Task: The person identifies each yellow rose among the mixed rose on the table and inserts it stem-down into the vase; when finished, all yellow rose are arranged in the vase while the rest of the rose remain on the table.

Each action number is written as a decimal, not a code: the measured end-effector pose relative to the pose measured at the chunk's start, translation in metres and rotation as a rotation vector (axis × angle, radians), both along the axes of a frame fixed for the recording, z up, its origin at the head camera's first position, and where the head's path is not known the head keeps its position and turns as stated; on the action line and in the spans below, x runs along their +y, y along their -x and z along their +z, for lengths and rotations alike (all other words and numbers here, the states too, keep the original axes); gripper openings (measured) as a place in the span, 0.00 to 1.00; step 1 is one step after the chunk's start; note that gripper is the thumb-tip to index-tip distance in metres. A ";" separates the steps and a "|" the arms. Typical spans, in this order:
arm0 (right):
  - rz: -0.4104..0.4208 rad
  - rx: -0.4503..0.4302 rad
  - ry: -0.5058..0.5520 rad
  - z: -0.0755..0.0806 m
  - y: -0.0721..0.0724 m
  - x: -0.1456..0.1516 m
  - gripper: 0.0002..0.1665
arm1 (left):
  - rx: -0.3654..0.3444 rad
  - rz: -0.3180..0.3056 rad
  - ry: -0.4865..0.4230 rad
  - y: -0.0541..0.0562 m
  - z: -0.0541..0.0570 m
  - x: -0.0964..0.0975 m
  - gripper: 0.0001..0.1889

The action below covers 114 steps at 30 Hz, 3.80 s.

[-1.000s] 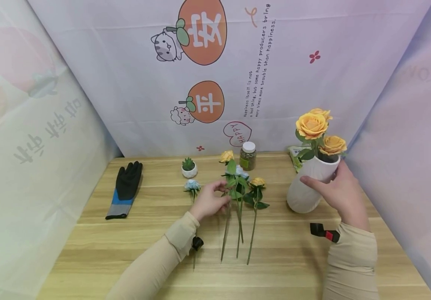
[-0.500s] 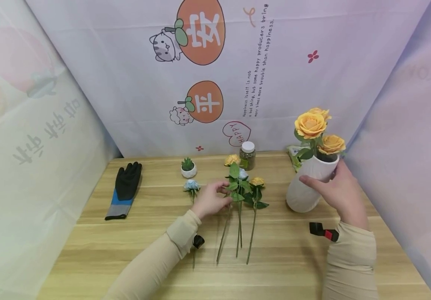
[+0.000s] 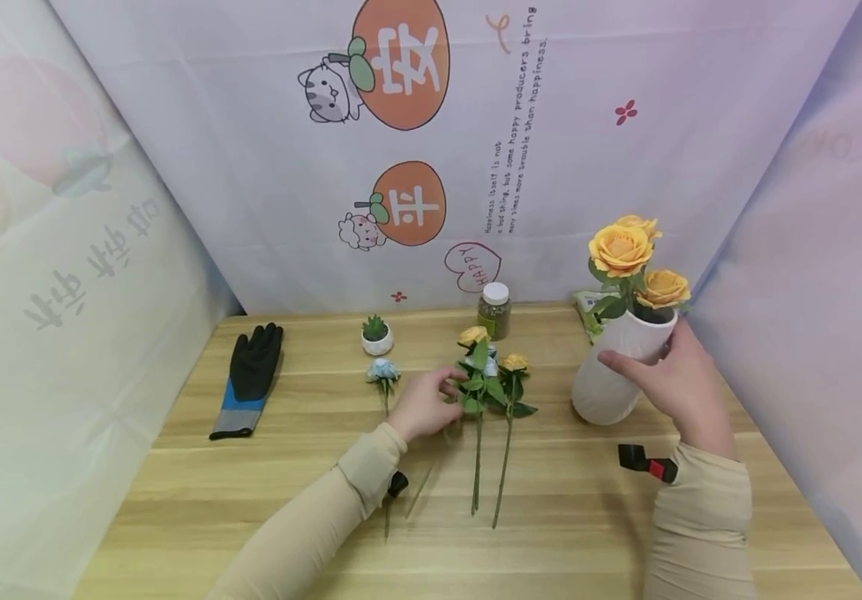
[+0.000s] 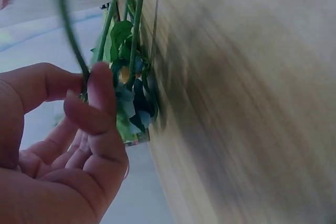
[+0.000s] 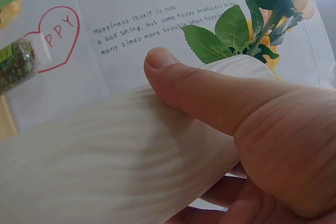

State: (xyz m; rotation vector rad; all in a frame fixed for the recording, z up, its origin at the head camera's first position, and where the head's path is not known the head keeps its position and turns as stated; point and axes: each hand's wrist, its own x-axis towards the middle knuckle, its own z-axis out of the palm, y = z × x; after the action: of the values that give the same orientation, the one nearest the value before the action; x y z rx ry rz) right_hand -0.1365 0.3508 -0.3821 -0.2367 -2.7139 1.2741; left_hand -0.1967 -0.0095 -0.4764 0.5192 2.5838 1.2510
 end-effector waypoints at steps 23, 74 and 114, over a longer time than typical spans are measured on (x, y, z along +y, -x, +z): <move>-0.008 -0.005 0.004 0.000 0.002 0.001 0.69 | 0.147 -0.110 0.247 0.006 -0.014 0.002 0.18; -0.001 -0.005 -0.002 0.003 -0.001 -0.001 0.70 | -0.276 0.040 -0.072 0.003 0.006 -0.002 0.06; -0.006 -0.020 0.004 0.002 -0.002 0.000 0.71 | 0.021 -0.155 -0.811 -0.004 0.171 0.043 0.29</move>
State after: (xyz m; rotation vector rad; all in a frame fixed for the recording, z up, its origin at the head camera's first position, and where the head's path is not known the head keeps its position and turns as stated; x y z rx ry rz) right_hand -0.1345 0.3509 -0.3801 -0.2596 -2.7255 1.2822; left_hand -0.1926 0.0338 -0.3057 0.8396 1.8997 2.2064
